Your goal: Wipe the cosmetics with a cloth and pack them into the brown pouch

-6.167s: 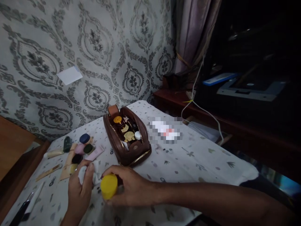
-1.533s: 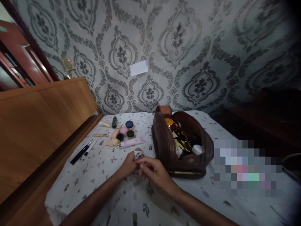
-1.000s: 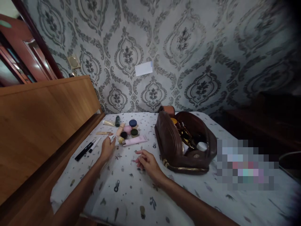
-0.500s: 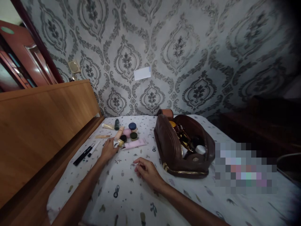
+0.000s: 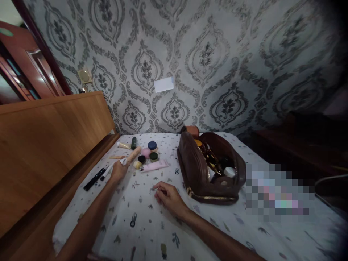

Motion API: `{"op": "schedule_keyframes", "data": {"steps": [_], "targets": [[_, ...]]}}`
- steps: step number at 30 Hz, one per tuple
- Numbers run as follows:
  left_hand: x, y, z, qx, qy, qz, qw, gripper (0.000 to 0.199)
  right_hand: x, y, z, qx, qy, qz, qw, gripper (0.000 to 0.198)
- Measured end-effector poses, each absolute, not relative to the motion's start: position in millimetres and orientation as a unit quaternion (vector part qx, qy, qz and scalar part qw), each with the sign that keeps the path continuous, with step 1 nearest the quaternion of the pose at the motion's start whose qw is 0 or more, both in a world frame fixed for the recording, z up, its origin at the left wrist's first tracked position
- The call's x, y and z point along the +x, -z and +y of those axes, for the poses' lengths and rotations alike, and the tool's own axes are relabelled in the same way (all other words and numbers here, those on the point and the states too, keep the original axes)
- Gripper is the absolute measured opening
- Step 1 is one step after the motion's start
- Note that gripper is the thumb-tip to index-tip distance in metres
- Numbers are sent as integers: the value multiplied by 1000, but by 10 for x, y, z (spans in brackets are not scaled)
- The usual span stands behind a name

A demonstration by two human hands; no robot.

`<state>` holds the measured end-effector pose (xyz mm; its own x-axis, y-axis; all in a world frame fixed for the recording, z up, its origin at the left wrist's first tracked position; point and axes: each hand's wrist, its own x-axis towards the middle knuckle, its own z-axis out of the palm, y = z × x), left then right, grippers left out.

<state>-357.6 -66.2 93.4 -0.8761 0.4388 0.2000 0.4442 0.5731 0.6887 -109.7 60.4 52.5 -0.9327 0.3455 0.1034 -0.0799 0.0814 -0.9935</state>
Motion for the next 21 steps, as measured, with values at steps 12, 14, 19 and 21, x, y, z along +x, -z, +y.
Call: {"op": "schedule_keyframes", "data": {"steps": [12, 14, 19, 21], "targets": [[-3492, -993, -1086, -80, 624, -776, -53, 42, -1117, -458, 615, -92, -668, -722, 158, 20], [-3479, -1074, -1192, -86, 624, -775, -46, 40, -1117, -454, 616, -90, -665, -724, 159, 20], [-3490, -1407, -1410, -117, 610, -783, -20, 40, -1117, -470, 613, -84, -660, -728, 167, 19], [-3504, -1583, -1475, -141, 598, -789, -15, 44, -1115, -485, 609, -82, -657, -730, 169, 18]]}}
